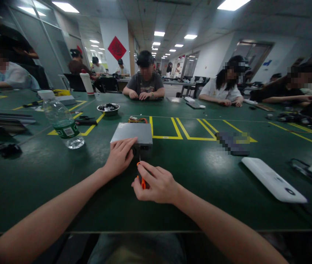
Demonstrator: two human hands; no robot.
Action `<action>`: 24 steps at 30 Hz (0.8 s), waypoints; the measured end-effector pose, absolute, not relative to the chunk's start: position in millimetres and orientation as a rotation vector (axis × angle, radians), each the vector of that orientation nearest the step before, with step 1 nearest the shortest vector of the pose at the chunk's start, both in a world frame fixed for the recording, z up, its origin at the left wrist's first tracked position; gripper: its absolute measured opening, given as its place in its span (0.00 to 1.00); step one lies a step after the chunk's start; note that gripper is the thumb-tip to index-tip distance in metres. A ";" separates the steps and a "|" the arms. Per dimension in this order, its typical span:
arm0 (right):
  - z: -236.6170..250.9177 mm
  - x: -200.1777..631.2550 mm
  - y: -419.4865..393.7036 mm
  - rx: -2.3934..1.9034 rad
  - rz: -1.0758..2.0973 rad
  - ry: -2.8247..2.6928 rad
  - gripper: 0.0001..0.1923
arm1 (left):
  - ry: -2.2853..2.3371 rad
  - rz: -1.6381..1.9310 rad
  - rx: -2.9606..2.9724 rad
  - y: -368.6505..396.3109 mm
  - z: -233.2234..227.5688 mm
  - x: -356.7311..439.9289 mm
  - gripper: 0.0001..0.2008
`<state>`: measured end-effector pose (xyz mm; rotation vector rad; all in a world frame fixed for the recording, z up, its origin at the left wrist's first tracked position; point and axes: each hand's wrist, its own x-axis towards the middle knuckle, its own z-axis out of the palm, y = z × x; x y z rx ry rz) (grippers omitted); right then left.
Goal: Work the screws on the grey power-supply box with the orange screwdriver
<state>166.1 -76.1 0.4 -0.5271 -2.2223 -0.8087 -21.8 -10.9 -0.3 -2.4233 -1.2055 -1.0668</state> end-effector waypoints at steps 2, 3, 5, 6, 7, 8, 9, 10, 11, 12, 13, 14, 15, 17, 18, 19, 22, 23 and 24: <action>2.2 168.1 -74.8 -0.479 -0.861 -2.250 0.07 | -1.193 -1.044 -2.417 -9.6 -0.2 -21.2 0.21; 3.4 169.1 -73.9 -0.458 -0.859 -2.258 0.07 | -1.195 -1.042 -2.415 -9.1 -0.1 -20.6 0.20; 5.5 170.1 -72.3 -0.408 -0.820 -2.272 0.08 | -1.218 -1.064 -2.398 -8.3 -0.2 -18.8 0.17; 5.9 169.9 -71.7 -0.376 -0.801 -2.280 0.08 | -1.234 -1.082 -2.384 -8.0 -0.5 -17.6 0.17; 5.5 169.3 -71.3 -0.348 -0.789 -2.294 0.07 | -1.249 -1.100 -2.369 -7.7 -0.9 -16.3 0.16; 4.4 168.5 -71.2 -0.332 -0.783 -2.310 0.07 | -1.257 -1.114 -2.357 -7.4 -1.2 -15.1 0.15; 2.8 167.7 -71.3 -0.328 -0.780 -2.325 0.06 | -1.261 -1.123 -2.352 -7.2 -1.6 -14.0 0.14; 0.9 167.0 -71.7 -0.335 -0.776 -2.345 0.06 | -1.263 -1.130 -2.349 -7.1 -1.8 -13.1 0.14; -1.0 166.7 -72.4 -0.350 -0.768 -2.370 0.06 | -1.265 -1.134 -2.350 -7.1 -1.9 -12.4 0.13; -2.6 166.8 -73.2 -0.368 -0.754 -2.402 0.05 | -1.268 -1.138 -2.353 -7.2 -1.8 -12.0 0.13; -3.7 167.2 -74.1 -0.388 -0.735 -2.434 0.05 | -1.271 -1.141 -2.355 -7.4 -1.7 -11.8 0.13; -4.0 167.8 -75.1 -0.402 -0.713 -2.464 0.04 | -1.273 -1.145 -2.356 -7.5 -1.5 -11.8 0.13; -3.8 168.4 -76.1 -0.412 -0.690 -2.489 0.04 | -1.274 -1.147 -2.357 -7.6 -1.4 -11.9 0.13; -1.9 168.9 -78.1 -0.427 -0.650 -2.508 0.05 | -1.272 -1.148 -2.358 -7.6 -1.1 -12.3 0.13; -0.7 168.7 -79.0 -0.422 -0.636 -2.506 0.06 | -1.272 -1.148 -2.358 -7.5 -1.1 -12.5 0.13; 0.2 168.0 -79.9 -0.416 -0.626 -2.494 0.07 | -1.272 -1.146 -2.359 -7.4 -1.1 -12.6 0.13; 1.3 165.1 -81.4 -0.453 -0.596 -2.392 0.10 | -1.275 -1.137 -2.368 -7.1 -1.2 -12.9 0.14; 1.2 164.5 -81.6 -0.476 -0.593 -2.344 0.10 | -1.277 -1.134 -2.371 -7.1 -1.3 -13.0 0.14; 1.2 164.3 -81.5 -0.495 -0.595 -2.304 0.10 | -1.277 -1.132 -2.373 -7.1 -1.4 -13.0 0.14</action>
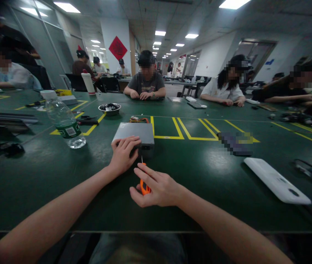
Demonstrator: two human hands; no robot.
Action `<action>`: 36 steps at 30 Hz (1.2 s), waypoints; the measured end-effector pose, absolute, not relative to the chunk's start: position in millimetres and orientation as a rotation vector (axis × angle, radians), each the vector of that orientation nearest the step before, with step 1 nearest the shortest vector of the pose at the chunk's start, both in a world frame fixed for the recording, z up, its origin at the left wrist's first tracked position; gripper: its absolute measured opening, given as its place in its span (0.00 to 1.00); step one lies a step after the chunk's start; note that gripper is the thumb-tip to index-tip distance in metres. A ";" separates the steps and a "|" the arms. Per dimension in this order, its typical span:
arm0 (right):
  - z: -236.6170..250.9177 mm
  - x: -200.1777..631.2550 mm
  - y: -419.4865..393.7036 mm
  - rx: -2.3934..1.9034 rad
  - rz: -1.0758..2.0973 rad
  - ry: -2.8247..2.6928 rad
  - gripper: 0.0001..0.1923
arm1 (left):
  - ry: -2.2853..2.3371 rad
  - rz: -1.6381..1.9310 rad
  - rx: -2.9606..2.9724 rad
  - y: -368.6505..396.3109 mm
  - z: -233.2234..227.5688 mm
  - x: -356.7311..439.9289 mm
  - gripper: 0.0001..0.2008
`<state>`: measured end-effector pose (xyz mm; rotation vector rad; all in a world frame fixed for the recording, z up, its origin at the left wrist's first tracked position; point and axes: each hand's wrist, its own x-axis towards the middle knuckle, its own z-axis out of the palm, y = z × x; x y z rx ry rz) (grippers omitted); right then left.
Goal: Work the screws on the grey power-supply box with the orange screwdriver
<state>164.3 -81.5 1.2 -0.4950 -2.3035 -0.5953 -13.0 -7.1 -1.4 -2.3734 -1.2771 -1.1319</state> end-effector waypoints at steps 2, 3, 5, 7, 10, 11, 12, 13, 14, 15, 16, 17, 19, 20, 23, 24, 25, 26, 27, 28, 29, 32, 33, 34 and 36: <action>1.9 165.5 -81.3 -0.508 -0.621 -2.267 0.09 | -1.280 -1.133 -2.374 -7.2 -1.6 -13.1 0.14; 2.8 166.5 -81.4 -0.500 -0.643 -2.273 0.08 | -1.281 -1.135 -2.374 -7.2 -1.7 -13.1 0.14; 5.2 168.5 -82.1 -0.478 -0.687 -2.313 0.06 | -1.285 -1.138 -2.373 -7.4 -1.7 -13.1 0.14; 7.2 169.6 -83.6 -0.487 -0.713 -2.363 0.05 | -1.285 -1.135 -2.373 -7.5 -1.3 -13.1 0.14; 6.7 169.9 -85.6 -0.545 -0.724 -2.408 0.08 | -1.280 -1.128 -2.374 -7.6 -0.6 -13.0 0.14; 5.9 170.1 -85.8 -0.569 -0.728 -2.396 0.09 | -1.280 -1.126 -2.373 -7.5 -0.5 -13.0 0.14; 5.2 170.7 -85.6 -0.593 -0.732 -2.364 0.11 | -1.282 -1.125 -2.372 -7.5 -0.5 -12.9 0.14; 4.7 171.5 -85.3 -0.624 -0.733 -2.319 0.11 | -1.285 -1.124 -2.371 -7.5 -0.6 -12.8 0.14; 4.7 172.7 -84.8 -0.652 -0.733 -2.270 0.11 | -1.288 -1.125 -2.369 -7.5 -0.7 -12.8 0.14; 5.2 174.1 -84.5 -0.666 -0.739 -2.235 0.11 | -1.291 -1.124 -2.370 -7.5 -0.8 -12.7 0.14; 6.2 175.4 -84.3 -0.662 -0.753 -2.223 0.10 | -1.294 -1.125 -2.370 -7.5 -0.8 -12.6 0.14; 7.4 176.6 -84.4 -0.652 -0.772 -2.228 0.09 | -1.296 -1.127 -2.370 -7.6 -0.8 -12.4 0.14; 9.7 177.5 -85.2 -0.638 -0.799 -2.263 0.08 | -1.297 -1.132 -2.368 -7.6 -0.6 -12.0 0.14; 10.5 177.0 -85.7 -0.642 -0.796 -2.281 0.08 | -1.296 -1.138 -2.364 -7.5 -0.5 -11.7 0.14; 10.4 173.1 -86.1 -0.624 -0.769 -2.293 0.10 | -1.297 -1.146 -2.360 -7.0 -0.6 -11.0 0.14; 10.0 171.8 -85.7 -0.600 -0.777 -2.285 0.11 | -1.301 -1.145 -2.359 -6.9 -0.7 -10.9 0.14; 9.6 171.1 -85.2 -0.577 -0.794 -2.268 0.11 | -1.305 -1.141 -2.359 -6.8 -0.9 -10.8 0.14; 9.5 171.0 -84.5 -0.561 -0.816 -2.249 0.12 | -1.310 -1.135 -2.358 -6.7 -1.0 -10.8 0.14; 9.6 171.9 -83.8 -0.552 -0.841 -2.240 0.12 | -1.313 -1.131 -2.356 -6.8 -1.2 -10.8 0.14; 10.2 173.4 -83.2 -0.552 -0.863 -2.232 0.12 | -1.313 -1.130 -2.353 -6.8 -1.4 -10.9 0.13; 11.0 175.4 -82.7 -0.555 -0.882 -2.227 0.11 | -1.309 -1.127 -2.353 -6.9 -1.5 -11.0 0.13; 13.7 181.0 -82.5 -0.572 -0.923 -2.213 0.08 | -1.301 -1.130 -2.349 -6.7 -1.8 -11.0 0.13; 14.0 181.6 -82.7 -0.586 -0.918 -2.211 0.07 | -1.302 -1.132 -2.347 -6.5 -1.9 -10.8 0.13; 13.9 181.5 -83.1 -0.595 -0.902 -2.219 0.07 | -1.304 -1.132 -2.345 -6.3 -2.0 -10.7 0.13; 12.3 179.5 -83.6 -0.596 -0.847 -2.265 0.07 | -1.306 -1.137 -2.343 -5.7 -2.1 -10.3 0.13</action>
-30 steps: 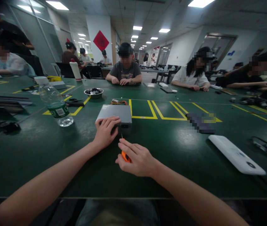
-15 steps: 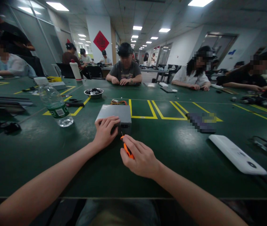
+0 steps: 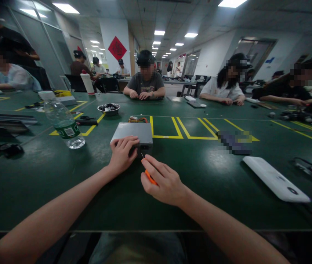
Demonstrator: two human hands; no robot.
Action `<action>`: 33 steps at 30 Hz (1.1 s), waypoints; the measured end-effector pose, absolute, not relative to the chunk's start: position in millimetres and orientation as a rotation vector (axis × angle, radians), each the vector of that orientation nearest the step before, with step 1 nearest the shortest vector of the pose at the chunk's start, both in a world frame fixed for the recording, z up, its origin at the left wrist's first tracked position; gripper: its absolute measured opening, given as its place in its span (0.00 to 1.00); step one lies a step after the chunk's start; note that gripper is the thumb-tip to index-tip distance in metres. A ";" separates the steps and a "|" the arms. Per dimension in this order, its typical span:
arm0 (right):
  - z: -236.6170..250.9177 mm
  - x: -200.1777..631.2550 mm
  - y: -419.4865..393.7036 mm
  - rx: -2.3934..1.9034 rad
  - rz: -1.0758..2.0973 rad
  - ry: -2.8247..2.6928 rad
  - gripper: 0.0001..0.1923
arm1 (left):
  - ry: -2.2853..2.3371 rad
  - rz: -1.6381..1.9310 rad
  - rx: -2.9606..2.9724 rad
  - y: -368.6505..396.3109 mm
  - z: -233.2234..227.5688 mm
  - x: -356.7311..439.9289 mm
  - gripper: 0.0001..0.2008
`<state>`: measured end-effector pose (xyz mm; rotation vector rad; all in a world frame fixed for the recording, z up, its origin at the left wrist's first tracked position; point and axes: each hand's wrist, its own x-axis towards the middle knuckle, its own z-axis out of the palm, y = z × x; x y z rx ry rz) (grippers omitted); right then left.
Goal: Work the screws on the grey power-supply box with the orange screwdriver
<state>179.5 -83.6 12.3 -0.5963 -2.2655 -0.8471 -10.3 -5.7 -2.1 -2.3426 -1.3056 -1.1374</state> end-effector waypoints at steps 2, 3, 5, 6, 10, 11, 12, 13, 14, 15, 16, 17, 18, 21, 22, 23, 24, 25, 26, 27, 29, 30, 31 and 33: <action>9.5 177.2 -83.4 -0.573 -0.813 -2.315 0.10 | -1.307 -1.143 -2.342 -5.4 -2.1 -10.0 0.13; 8.2 176.7 -83.0 -0.565 -0.811 -2.315 0.12 | -1.309 -1.146 -2.341 -5.4 -2.0 -9.9 0.12; 6.4 177.6 -81.7 -0.586 -0.809 -2.256 0.13 | -1.313 -1.148 -2.340 -5.7 -1.9 -9.7 0.12; 6.1 178.8 -81.0 -0.596 -0.809 -2.222 0.13 | -1.314 -1.147 -2.342 -5.8 -1.8 -9.6 0.12; 7.3 181.9 -80.8 -0.622 -0.795 -2.221 0.11 | -1.323 -1.144 -2.340 -6.3 -1.7 -9.3 0.12; 7.5 181.0 -81.6 -0.641 -0.778 -2.237 0.11 | -1.327 -1.147 -2.336 -6.3 -1.6 -9.1 0.12; 7.5 179.5 -82.6 -0.651 -0.761 -2.264 0.11 | -1.330 -1.150 -2.332 -6.3 -1.4 -9.0 0.12; 7.3 177.7 -83.6 -0.650 -0.750 -2.292 0.12 | -1.332 -1.151 -2.330 -6.3 -1.2 -8.8 0.12; 7.2 175.9 -84.5 -0.636 -0.752 -2.318 0.14 | -1.331 -1.152 -2.329 -6.4 -0.8 -8.8 0.11; 7.2 174.6 -85.1 -0.612 -0.770 -2.344 0.16 | -1.329 -1.153 -2.328 -6.4 -0.5 -8.7 0.11; 7.5 173.9 -85.3 -0.587 -0.800 -2.352 0.17 | -1.327 -1.152 -2.329 -6.4 -0.3 -8.8 0.11; 8.1 174.2 -85.2 -0.573 -0.836 -2.343 0.19 | -1.326 -1.151 -2.329 -6.4 -0.2 -8.8 0.11; 8.8 175.2 -84.8 -0.571 -0.868 -2.328 0.19 | -1.328 -1.151 -2.327 -6.3 -0.2 -8.9 0.10; 10.7 181.0 -82.4 -0.598 -0.890 -2.274 0.15 | -1.341 -1.146 -2.324 -5.7 -0.8 -9.0 0.10; 10.4 182.8 -81.5 -0.621 -0.874 -2.260 0.13 | -1.344 -1.147 -2.324 -5.5 -1.1 -8.9 0.10; 9.5 184.1 -80.5 -0.638 -0.854 -2.252 0.12 | -1.346 -1.148 -2.324 -5.3 -1.4 -8.8 0.10; 8.1 184.8 -79.7 -0.643 -0.835 -2.247 0.11 | -1.347 -1.150 -2.324 -5.1 -1.6 -8.5 0.10; 6.3 184.9 -78.9 -0.645 -0.814 -2.238 0.10 | -1.349 -1.154 -2.322 -5.1 -1.8 -8.2 0.09; 4.5 184.6 -78.2 -0.645 -0.792 -2.227 0.10 | -1.350 -1.157 -2.319 -5.0 -1.8 -8.0 0.09; 3.1 184.0 -77.6 -0.638 -0.772 -2.224 0.10 | -1.353 -1.158 -2.317 -5.1 -1.8 -7.7 0.09; 2.4 182.7 -77.1 -0.618 -0.748 -2.231 0.10 | -1.355 -1.155 -2.312 -5.4 -1.8 -7.4 0.09; 3.5 182.4 -77.4 -0.610 -0.741 -2.243 0.10 | -1.356 -1.151 -2.311 -5.6 -1.7 -7.3 0.09; 5.6 182.5 -78.0 -0.599 -0.734 -2.258 0.11 | -1.356 -1.143 -2.311 -5.8 -1.5 -7.4 0.09; 12.1 184.0 -80.5 -0.591 -0.693 -2.259 0.12 | -1.356 -1.133 -2.306 -6.3 -1.2 -7.6 0.09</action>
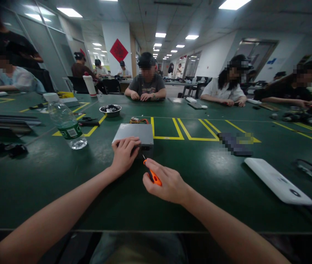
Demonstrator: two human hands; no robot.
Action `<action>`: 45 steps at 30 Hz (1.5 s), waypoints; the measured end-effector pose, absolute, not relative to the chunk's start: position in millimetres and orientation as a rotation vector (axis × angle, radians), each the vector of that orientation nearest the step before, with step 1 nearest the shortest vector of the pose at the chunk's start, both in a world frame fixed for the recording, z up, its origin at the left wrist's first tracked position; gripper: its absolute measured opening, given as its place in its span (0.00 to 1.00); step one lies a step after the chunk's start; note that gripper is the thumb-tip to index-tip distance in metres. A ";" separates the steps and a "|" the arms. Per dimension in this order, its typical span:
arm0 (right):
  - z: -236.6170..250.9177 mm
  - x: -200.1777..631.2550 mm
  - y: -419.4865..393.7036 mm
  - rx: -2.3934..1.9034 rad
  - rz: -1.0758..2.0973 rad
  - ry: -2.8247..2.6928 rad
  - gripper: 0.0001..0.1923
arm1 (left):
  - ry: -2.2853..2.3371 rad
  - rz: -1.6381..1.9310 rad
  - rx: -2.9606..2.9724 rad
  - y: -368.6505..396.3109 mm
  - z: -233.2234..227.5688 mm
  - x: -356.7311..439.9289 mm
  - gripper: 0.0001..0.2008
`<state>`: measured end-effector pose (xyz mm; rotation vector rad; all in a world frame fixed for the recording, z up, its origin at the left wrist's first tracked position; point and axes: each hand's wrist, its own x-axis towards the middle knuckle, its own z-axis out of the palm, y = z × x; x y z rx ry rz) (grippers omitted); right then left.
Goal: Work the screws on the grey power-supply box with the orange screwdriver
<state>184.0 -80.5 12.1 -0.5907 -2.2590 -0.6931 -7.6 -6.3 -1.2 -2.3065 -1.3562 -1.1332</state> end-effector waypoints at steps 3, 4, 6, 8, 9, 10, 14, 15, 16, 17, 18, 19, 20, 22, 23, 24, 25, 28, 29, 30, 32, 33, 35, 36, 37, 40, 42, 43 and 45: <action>21.8 190.1 -85.3 -0.605 -0.554 -2.210 0.17 | -1.353 -1.127 -2.309 -6.6 -0.7 -7.7 0.09; 23.6 193.3 -86.5 -0.596 -0.524 -2.205 0.19 | -1.352 -1.130 -2.310 -6.5 -0.6 -7.7 0.09; 24.1 200.7 -87.5 -0.573 -0.519 -2.197 0.20 | -1.352 -1.138 -2.314 -6.1 -0.5 -8.0 0.09; 21.8 208.0 -86.5 -0.549 -0.580 -2.181 0.19 | -1.349 -1.141 -2.326 -6.1 -0.5 -9.2 0.10; 20.6 211.0 -85.7 -0.538 -0.617 -2.167 0.18 | -1.341 -1.135 -2.340 -6.6 -0.4 -10.2 0.11; 19.7 213.3 -84.7 -0.529 -0.647 -2.151 0.16 | -1.328 -1.120 -2.361 -7.3 -0.1 -11.4 0.12; 20.9 214.7 -82.4 -0.550 -0.708 -2.103 0.11 | -1.271 -1.030 -2.433 -13.1 2.1 -16.6 0.17; 21.7 214.0 -82.2 -0.560 -0.721 -2.099 0.10 | -1.260 -0.996 -2.444 -14.7 2.7 -17.4 0.17; 22.4 213.1 -82.2 -0.566 -0.734 -2.098 0.10 | -1.245 -0.959 -2.452 -16.0 3.1 -17.9 0.17; 22.9 212.4 -82.2 -0.572 -0.742 -2.094 0.09 | -1.229 -0.923 -2.458 -17.1 3.4 -18.1 0.17; 23.2 211.8 -82.3 -0.582 -0.743 -2.088 0.09 | -1.211 -0.888 -2.464 -17.8 3.5 -18.1 0.17; 23.4 211.4 -82.4 -0.597 -0.736 -2.079 0.09 | -1.193 -0.861 -2.468 -18.2 3.4 -18.0 0.17; 23.4 211.1 -82.6 -0.619 -0.722 -2.071 0.09 | -1.178 -0.841 -2.471 -18.4 3.1 -17.8 0.17; 23.5 210.7 -82.9 -0.653 -0.695 -2.059 0.08 | -1.160 -0.821 -2.473 -18.4 2.2 -17.3 0.17; 23.7 210.4 -83.0 -0.664 -0.693 -2.054 0.08 | -1.157 -0.816 -2.474 -18.3 1.8 -17.0 0.17; 24.0 210.1 -83.1 -0.667 -0.699 -2.054 0.08 | -1.156 -0.811 -2.474 -18.3 1.4 -16.8 0.18; 24.2 209.7 -83.1 -0.669 -0.708 -2.053 0.07 | -1.157 -0.808 -2.474 -18.4 1.1 -16.7 0.18; 24.9 208.7 -82.9 -0.693 -0.713 -2.059 0.07 | -1.167 -0.792 -2.476 -18.8 1.0 -16.5 0.19; 24.9 208.6 -82.8 -0.701 -0.706 -2.060 0.06 | -1.169 -0.787 -2.477 -19.0 1.3 -16.5 0.19; 24.8 208.6 -82.6 -0.704 -0.703 -2.062 0.06 | -1.170 -0.782 -2.477 -19.3 1.7 -16.5 0.19; 24.4 209.1 -82.3 -0.697 -0.715 -2.072 0.06 | -1.171 -0.772 -2.478 -19.9 2.5 -16.3 0.20; 24.1 209.4 -82.2 -0.696 -0.724 -2.078 0.06 | -1.172 -0.770 -2.478 -20.2 2.9 -16.1 0.20; 23.6 210.1 -82.2 -0.690 -0.749 -2.092 0.06 | -1.177 -0.770 -2.479 -20.8 3.3 -15.7 0.19; 23.5 210.3 -82.2 -0.690 -0.758 -2.099 0.06 | -1.179 -0.771 -2.481 -21.0 3.2 -15.4 0.19; 23.6 210.3 -82.2 -0.689 -0.764 -2.105 0.06 | -1.183 -0.774 -2.482 -21.2 3.1 -15.1 0.19; 24.1 209.2 -82.3 -0.708 -0.743 -2.094 0.06 | -1.199 -0.788 -2.483 -21.6 2.2 -14.1 0.20; 24.1 208.0 -82.4 -0.730 -0.720 -2.072 0.07 | -1.211 -0.800 -2.481 -21.9 1.8 -13.4 0.20; 23.6 207.5 -82.5 -0.745 -0.723 -2.065 0.07 | -1.216 -0.804 -2.480 -22.2 1.8 -13.0 0.20; 20.9 206.6 -82.9 -0.749 -0.770 -2.090 0.07 | -1.222 -0.808 -2.479 -22.7 2.0 -12.2 0.20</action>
